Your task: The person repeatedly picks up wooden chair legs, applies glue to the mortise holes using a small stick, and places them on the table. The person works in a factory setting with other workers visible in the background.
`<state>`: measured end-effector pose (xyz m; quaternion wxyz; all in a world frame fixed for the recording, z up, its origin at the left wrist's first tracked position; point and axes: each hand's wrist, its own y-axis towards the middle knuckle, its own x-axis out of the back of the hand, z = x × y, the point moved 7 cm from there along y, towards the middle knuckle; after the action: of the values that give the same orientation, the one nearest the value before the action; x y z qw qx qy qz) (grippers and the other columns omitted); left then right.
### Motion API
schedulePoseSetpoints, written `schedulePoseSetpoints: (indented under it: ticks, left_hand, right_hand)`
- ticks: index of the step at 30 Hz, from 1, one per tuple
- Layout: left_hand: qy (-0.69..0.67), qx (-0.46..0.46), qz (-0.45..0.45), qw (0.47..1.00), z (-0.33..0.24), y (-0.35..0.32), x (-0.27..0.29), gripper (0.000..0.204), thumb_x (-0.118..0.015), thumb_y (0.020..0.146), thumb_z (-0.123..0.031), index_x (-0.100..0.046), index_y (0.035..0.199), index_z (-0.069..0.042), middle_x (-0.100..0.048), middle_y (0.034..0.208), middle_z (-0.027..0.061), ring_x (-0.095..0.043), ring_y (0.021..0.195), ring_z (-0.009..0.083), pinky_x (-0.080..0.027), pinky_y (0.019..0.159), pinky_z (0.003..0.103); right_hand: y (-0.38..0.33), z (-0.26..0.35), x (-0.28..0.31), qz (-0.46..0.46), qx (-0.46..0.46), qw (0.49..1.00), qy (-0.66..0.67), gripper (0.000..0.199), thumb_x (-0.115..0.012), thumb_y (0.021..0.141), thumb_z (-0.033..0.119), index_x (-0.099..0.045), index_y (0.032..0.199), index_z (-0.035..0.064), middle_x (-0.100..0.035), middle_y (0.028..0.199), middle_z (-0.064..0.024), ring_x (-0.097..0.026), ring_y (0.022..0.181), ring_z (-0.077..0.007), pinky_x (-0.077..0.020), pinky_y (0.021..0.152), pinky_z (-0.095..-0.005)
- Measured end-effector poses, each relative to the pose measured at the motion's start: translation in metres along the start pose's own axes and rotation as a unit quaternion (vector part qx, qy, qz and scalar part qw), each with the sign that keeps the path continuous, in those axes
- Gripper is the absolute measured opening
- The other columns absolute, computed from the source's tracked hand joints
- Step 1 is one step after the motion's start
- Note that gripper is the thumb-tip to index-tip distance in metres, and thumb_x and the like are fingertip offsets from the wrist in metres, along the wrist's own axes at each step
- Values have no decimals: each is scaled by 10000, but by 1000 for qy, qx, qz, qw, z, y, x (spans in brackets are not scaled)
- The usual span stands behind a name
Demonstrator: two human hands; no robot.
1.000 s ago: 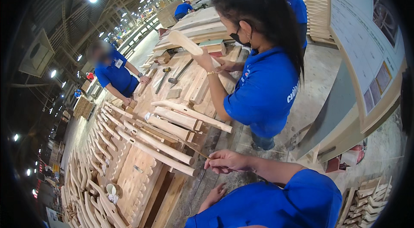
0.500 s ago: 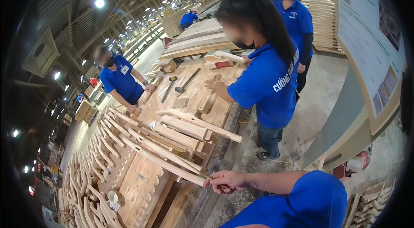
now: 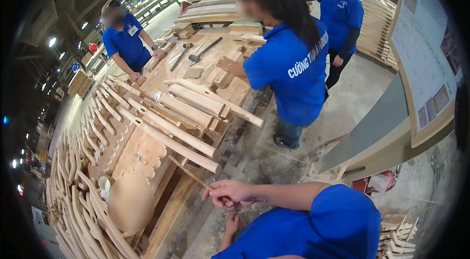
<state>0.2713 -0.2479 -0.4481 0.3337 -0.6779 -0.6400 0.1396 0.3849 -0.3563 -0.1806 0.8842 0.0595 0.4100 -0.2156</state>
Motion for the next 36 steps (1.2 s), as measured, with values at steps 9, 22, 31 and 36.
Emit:
schedulePoseSetpoints:
  ticks: [9,22,31,36]
  left_hand:
    - [87,-1,-84,993,52,-47,32,453,-562,822,-323,-546,1181,-47,-649,959,190,-624,907,310,-475,809,378]
    - [119,-207,-250,938,-176,-374,226,511,-572,883,-255,-412,1332,-72,-619,1014,81,-591,875,147,-479,782,292]
    - [301,-65,-605,734,-87,-487,519,379,-600,795,-234,-581,1096,-6,-643,877,146,-617,807,250,-480,729,352]
    - [415,8,-642,645,-25,-494,666,421,-550,814,-311,-589,1102,-7,-614,1032,224,-576,987,371,-437,874,428]
  right_hand:
    - [13,-16,-33,21,-74,997,-13,282,-346,978,169,-452,1186,10,-515,646,-40,-371,421,-49,-307,374,-199]
    - [76,-60,-80,87,-120,989,-8,284,-380,968,215,-488,1142,18,-528,648,-60,-356,422,-72,-274,392,-208]
    - [136,-102,-138,74,-78,994,-32,282,-375,971,199,-487,1138,1,-527,659,-66,-384,459,-70,-296,406,-209]
    - [149,-135,-172,49,-32,998,-29,283,-366,978,211,-495,1123,4,-533,674,-61,-376,454,-71,-300,409,-196]
